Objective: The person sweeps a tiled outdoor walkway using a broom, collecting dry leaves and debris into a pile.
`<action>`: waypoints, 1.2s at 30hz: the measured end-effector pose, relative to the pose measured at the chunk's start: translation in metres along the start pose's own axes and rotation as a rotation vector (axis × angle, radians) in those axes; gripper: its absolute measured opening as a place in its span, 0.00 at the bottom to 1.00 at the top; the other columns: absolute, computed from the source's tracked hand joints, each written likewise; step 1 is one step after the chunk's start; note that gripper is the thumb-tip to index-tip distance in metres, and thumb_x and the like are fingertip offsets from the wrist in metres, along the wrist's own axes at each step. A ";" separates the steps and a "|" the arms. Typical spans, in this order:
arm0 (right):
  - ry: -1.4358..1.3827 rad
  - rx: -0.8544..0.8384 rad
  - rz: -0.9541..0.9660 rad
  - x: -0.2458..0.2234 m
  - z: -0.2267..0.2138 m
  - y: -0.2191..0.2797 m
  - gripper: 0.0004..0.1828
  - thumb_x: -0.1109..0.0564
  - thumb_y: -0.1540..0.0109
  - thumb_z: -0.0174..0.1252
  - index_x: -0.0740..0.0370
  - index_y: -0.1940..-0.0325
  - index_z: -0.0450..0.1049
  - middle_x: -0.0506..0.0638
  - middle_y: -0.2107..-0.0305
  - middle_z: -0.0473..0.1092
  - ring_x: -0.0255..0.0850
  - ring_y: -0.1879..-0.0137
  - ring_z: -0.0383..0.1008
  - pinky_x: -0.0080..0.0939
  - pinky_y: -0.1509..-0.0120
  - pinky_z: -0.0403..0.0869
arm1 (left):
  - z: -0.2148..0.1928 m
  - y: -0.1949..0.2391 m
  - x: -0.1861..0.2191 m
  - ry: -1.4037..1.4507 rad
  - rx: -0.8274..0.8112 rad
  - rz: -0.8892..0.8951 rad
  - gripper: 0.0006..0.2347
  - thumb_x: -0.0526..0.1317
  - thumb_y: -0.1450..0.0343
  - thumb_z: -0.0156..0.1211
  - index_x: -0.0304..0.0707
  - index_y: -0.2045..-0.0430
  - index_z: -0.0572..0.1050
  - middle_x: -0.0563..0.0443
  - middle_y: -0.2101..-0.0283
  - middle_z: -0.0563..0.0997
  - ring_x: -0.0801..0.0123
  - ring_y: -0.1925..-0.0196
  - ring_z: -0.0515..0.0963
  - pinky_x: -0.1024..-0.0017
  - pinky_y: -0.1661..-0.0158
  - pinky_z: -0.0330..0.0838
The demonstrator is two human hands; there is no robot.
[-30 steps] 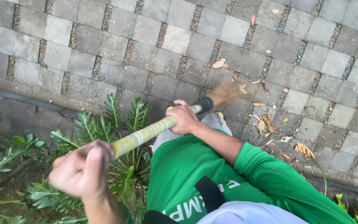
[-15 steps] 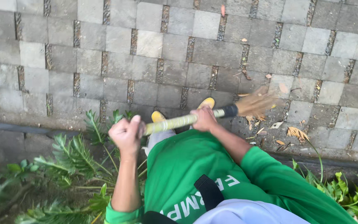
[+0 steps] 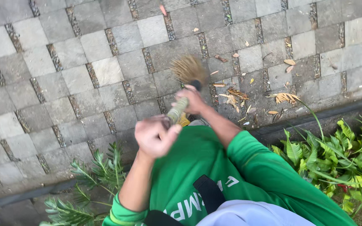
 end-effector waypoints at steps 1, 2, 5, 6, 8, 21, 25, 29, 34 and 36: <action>0.065 -0.051 0.087 0.027 -0.008 0.023 0.11 0.53 0.53 0.70 0.51 0.70 0.76 0.48 0.72 0.76 0.50 0.57 0.78 0.57 0.31 0.63 | 0.001 0.009 -0.039 0.203 0.102 -0.228 0.20 0.31 0.28 0.67 0.39 0.89 0.62 0.53 0.83 0.72 0.70 0.77 0.79 0.69 0.71 0.74; 0.116 -0.068 0.123 0.043 -0.017 0.044 0.12 0.53 0.55 0.68 0.51 0.68 0.78 0.50 0.72 0.77 0.51 0.57 0.78 0.57 0.31 0.63 | 0.007 0.018 -0.052 0.200 0.103 -0.229 0.20 0.31 0.28 0.67 0.39 0.89 0.62 0.53 0.83 0.72 0.70 0.77 0.79 0.69 0.71 0.74; 0.211 -0.107 0.213 0.052 -0.027 0.063 0.12 0.52 0.54 0.65 0.50 0.67 0.79 0.51 0.71 0.77 0.51 0.57 0.79 0.55 0.31 0.65 | -0.012 0.032 -0.092 0.159 0.295 -0.468 0.20 0.31 0.29 0.66 0.40 0.92 0.62 0.56 0.85 0.73 0.73 0.82 0.77 0.72 0.78 0.70; 0.245 -0.139 0.293 0.047 -0.029 0.070 0.09 0.50 0.51 0.64 0.49 0.68 0.79 0.51 0.70 0.77 0.51 0.56 0.79 0.53 0.31 0.67 | -0.032 0.031 -0.091 0.171 0.403 -0.497 0.19 0.31 0.28 0.64 0.40 0.91 0.64 0.55 0.84 0.74 0.72 0.80 0.79 0.71 0.78 0.73; 0.160 -0.104 0.108 0.005 -0.030 0.043 0.17 0.49 0.59 0.66 0.49 0.66 0.80 0.51 0.73 0.76 0.51 0.60 0.78 0.53 0.37 0.67 | -0.067 0.021 -0.064 0.471 0.558 -0.520 0.17 0.30 0.26 0.63 0.38 0.85 0.63 0.52 0.82 0.69 0.72 0.82 0.66 0.67 0.76 0.66; 0.098 -0.076 -0.010 0.104 -0.040 -0.082 0.15 0.50 0.52 0.66 0.52 0.65 0.73 0.49 0.65 0.74 0.50 0.49 0.75 0.62 0.32 0.59 | 0.006 -0.064 -0.095 -0.164 -0.007 -0.091 0.22 0.33 0.33 0.73 0.39 0.94 0.62 0.52 0.87 0.69 0.67 0.85 0.69 0.68 0.79 0.63; 0.279 -0.141 0.286 0.082 -0.053 -0.062 0.11 0.53 0.56 0.65 0.46 0.69 0.80 0.51 0.70 0.78 0.50 0.48 0.75 0.61 0.29 0.60 | -0.078 -0.057 -0.153 0.226 0.443 -0.492 0.20 0.33 0.29 0.67 0.38 0.92 0.62 0.54 0.86 0.70 0.73 0.84 0.72 0.67 0.76 0.71; 0.117 -0.156 0.041 -0.015 -0.064 -0.132 0.14 0.43 0.52 0.67 0.45 0.67 0.78 0.48 0.71 0.77 0.50 0.60 0.79 0.52 0.34 0.66 | -0.141 -0.126 -0.063 0.511 0.442 -0.233 0.21 0.30 0.20 0.57 0.33 0.87 0.62 0.53 0.85 0.65 0.71 0.83 0.68 0.60 0.70 0.71; -0.085 -0.083 -0.309 -0.061 -0.057 -0.272 0.18 0.45 0.53 0.74 0.47 0.68 0.72 0.41 0.70 0.73 0.42 0.54 0.76 0.54 0.28 0.59 | -0.095 -0.218 0.034 -0.512 0.014 0.086 0.13 0.40 0.37 0.69 0.35 0.88 0.72 0.45 0.80 0.77 0.58 0.73 0.83 0.62 0.61 0.79; -0.115 -0.095 -0.265 -0.032 -0.049 -0.306 0.18 0.44 0.48 0.76 0.45 0.70 0.71 0.37 0.70 0.73 0.38 0.54 0.76 0.51 0.26 0.60 | -0.038 -0.240 -0.013 -0.428 -0.284 0.221 0.21 0.36 0.35 0.77 0.40 0.93 0.64 0.51 0.86 0.71 0.63 0.84 0.72 0.67 0.76 0.69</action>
Point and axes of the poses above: each hand's wrist, its own y-axis away from the middle knuckle, its own z-axis out of the palm, x = y × z, the point moved 8 cm from there along -y, towards the middle knuckle
